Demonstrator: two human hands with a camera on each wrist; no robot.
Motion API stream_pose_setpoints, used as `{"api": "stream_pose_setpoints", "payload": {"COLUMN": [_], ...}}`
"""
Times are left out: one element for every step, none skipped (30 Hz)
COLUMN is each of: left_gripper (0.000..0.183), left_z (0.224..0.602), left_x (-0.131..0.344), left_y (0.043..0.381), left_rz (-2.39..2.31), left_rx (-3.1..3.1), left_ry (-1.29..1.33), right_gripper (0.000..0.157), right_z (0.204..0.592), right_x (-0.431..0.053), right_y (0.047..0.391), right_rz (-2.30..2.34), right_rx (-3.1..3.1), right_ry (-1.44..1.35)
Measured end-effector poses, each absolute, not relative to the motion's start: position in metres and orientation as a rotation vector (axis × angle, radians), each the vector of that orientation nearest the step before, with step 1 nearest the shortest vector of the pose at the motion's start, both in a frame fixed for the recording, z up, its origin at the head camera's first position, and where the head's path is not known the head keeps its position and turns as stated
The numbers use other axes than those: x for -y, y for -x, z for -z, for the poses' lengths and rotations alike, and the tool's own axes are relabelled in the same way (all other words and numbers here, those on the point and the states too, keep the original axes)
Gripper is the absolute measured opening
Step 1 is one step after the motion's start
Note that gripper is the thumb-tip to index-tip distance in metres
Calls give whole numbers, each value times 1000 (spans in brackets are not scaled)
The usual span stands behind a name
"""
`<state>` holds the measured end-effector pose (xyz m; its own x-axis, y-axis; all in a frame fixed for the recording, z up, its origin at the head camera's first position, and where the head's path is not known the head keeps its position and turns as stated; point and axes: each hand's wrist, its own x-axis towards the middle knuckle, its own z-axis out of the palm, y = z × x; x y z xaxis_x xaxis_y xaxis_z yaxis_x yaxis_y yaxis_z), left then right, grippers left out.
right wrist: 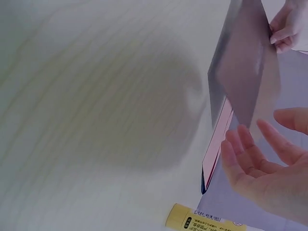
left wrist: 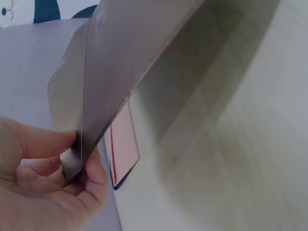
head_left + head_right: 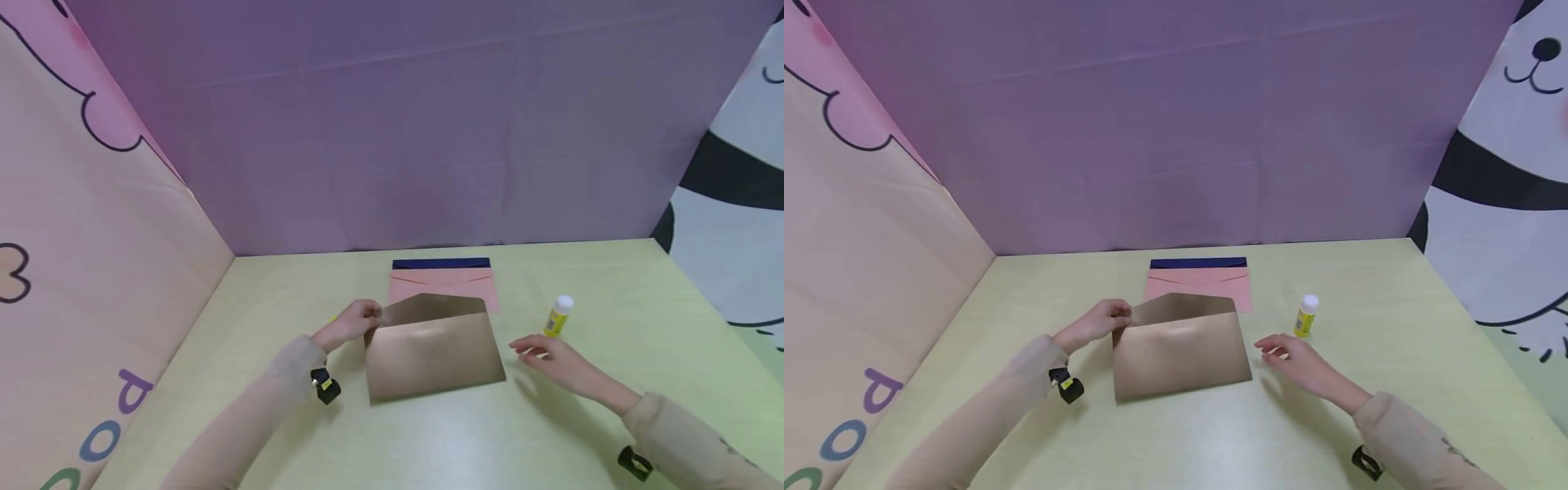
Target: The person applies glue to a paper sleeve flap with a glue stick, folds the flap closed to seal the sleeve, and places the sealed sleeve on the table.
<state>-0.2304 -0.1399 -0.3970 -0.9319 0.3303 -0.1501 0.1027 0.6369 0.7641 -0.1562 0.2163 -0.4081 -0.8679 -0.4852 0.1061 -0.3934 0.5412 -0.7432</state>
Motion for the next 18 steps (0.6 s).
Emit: {"api": "stream_pose_setpoints", "payload": {"left_gripper": [16,15,16,16,17,18,18,18,17,16,16,16,17,17,17,18,18,18], "left_z": [401,417,428,439,449,461,467,472,464,458,451,445,433,429,424,421,420,419], "left_x": [140,143,145,147,149,151,150,149,145,141,137,133,128,126,123,121,119,119], "left_y": [231,240,246,252,258,264,267,270,263,257,251,245,236,232,228,225,223,222], "left_rz": [-1162,-1173,-1173,-1175,-1171,-1176,-1171,-1171,-1140,-1120,-1094,-1073,-1038,-1025,-1001,-980,-957,-941], "left_rx": [-2594,-2596,-2580,-2568,-2556,-2553,-2541,-2527,-2526,-2544,-2564,-2579,-2589,-2602,-2619,-2634,-2644,-2650], "left_ry": [-387,-462,-492,-521,-550,-613,-596,-571,-521,-513,-501,-494,-440,-446,-458,-455,-458,-468], "right_gripper": [23,23,23,23,23,23,23,23,23,23,23,23,23,23,23,23,23,23], "right_z": [409,409,409,410,410,410,411,411,412,412,412,413,413,414,415,416,417,417], "right_x": [-216,-217,-217,-216,-216,-216,-216,-215,-214,-214,-213,-213,-212,-212,-212,-211,-211,-211], "right_y": [156,156,156,156,156,156,156,155,155,155,155,155,155,155,155,156,156,156], "right_rz": [1236,1233,1233,1234,1238,1241,1244,1248,1249,1247,1243,1237,1233,1228,1223,1219,1215,1211], "right_rx": [-2661,-2665,-2667,-2667,-2664,-2660,-2656,-2650,-2647,-2644,-2643,-2643,-2644,-2646,-2647,-2647,-2646,-2643], "right_ry": [762,758,752,745,736,731,729,728,730,734,736,740,740,737,733,730,728,728]}}
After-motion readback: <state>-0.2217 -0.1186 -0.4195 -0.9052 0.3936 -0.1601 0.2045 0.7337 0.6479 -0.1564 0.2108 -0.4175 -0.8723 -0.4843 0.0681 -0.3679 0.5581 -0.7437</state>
